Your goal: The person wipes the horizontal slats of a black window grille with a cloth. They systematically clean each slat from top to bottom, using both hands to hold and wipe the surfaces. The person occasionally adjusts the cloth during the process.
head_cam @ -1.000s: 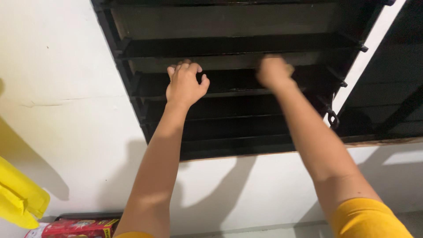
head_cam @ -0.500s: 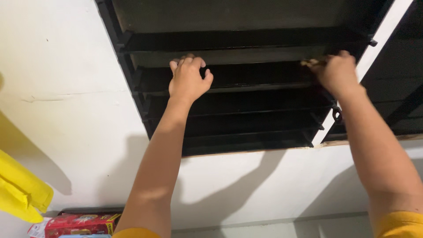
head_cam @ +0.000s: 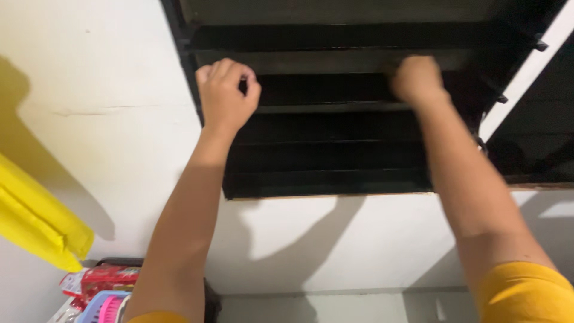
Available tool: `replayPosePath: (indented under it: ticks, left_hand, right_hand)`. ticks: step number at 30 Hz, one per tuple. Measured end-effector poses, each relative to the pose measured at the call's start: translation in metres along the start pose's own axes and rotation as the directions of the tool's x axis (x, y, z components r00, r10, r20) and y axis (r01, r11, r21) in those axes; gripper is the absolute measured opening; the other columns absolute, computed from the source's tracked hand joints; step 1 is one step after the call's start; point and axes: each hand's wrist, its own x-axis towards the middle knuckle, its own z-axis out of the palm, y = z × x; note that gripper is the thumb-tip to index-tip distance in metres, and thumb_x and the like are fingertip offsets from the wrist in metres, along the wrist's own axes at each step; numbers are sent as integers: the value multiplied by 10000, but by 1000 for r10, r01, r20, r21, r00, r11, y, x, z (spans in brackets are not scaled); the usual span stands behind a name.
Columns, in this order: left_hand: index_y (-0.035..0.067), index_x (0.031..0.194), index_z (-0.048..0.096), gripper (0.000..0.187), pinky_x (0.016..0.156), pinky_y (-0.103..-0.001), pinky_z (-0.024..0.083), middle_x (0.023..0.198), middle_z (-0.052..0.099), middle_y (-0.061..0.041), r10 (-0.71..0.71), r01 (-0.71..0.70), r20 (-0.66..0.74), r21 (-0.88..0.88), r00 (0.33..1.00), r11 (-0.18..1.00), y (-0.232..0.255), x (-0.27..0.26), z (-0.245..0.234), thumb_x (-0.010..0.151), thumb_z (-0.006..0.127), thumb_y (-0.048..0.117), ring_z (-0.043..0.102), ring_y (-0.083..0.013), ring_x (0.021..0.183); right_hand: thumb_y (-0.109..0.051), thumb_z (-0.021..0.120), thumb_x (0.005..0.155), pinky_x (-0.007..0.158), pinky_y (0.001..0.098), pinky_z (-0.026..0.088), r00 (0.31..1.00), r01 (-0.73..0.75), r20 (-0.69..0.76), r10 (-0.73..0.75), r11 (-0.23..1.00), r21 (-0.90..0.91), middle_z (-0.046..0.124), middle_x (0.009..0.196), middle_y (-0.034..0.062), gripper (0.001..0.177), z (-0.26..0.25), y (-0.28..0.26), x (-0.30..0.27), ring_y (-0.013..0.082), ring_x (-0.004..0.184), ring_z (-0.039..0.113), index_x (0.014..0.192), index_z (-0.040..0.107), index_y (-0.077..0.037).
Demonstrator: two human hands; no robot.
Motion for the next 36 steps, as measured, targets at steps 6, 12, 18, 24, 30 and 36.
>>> replayPosePath:
  ticks: [6,12,18,24,30,36]
  left_hand:
    - [128,810,636,127,911,-387,386,853,624,-4,-51,52,-11,79,999,996,-19,-18,-54,873,725,62,571,-192,825]
    - [117,825,633,126,903,-387,396,836,603,-9,-76,75,6,96,997,993,-34,-30,-86,879,733,62,561,-195,797]
    - [98,866,632,108,886,-390,394,865,597,-21,-17,19,-28,91,999,996,-40,-34,-82,898,732,72,586,-214,859]
    - [109,832,641,130,856,-393,406,837,607,-13,-9,9,-41,20,999,1000,-17,-11,-21,915,739,87,582,-215,813]
    - [131,817,648,110,846,-386,409,853,626,-17,92,-94,-23,-113,996,989,46,14,56,866,743,102,608,-224,847]
    - [131,821,668,90,844,-400,411,848,652,-12,161,-151,44,-181,986,972,109,31,124,871,743,127,628,-208,849]
  right_hand:
    - [-202,690,954,753,465,606,977,213,-77,-198,920,330,718,842,282,268,-27,-181,-17,404,820,731,891,753,51]
    - [-175,737,856,829,485,579,904,427,-200,-378,781,457,714,910,296,207,-66,-330,-47,426,898,715,852,758,31]
    - [-70,782,710,774,484,582,786,619,-418,-456,574,536,689,956,303,154,-66,-366,-61,432,887,684,831,764,23]
    - [-10,725,798,779,458,603,738,674,-487,-466,524,520,716,881,278,66,-45,-301,-56,396,872,708,837,750,37]
    - [5,746,718,760,460,594,834,529,-410,-369,746,405,707,891,302,103,-36,-173,-42,425,849,705,816,771,27]
    - [-48,771,870,753,446,598,929,332,-294,-225,857,393,745,927,239,129,-21,6,-36,374,848,739,996,792,-32]
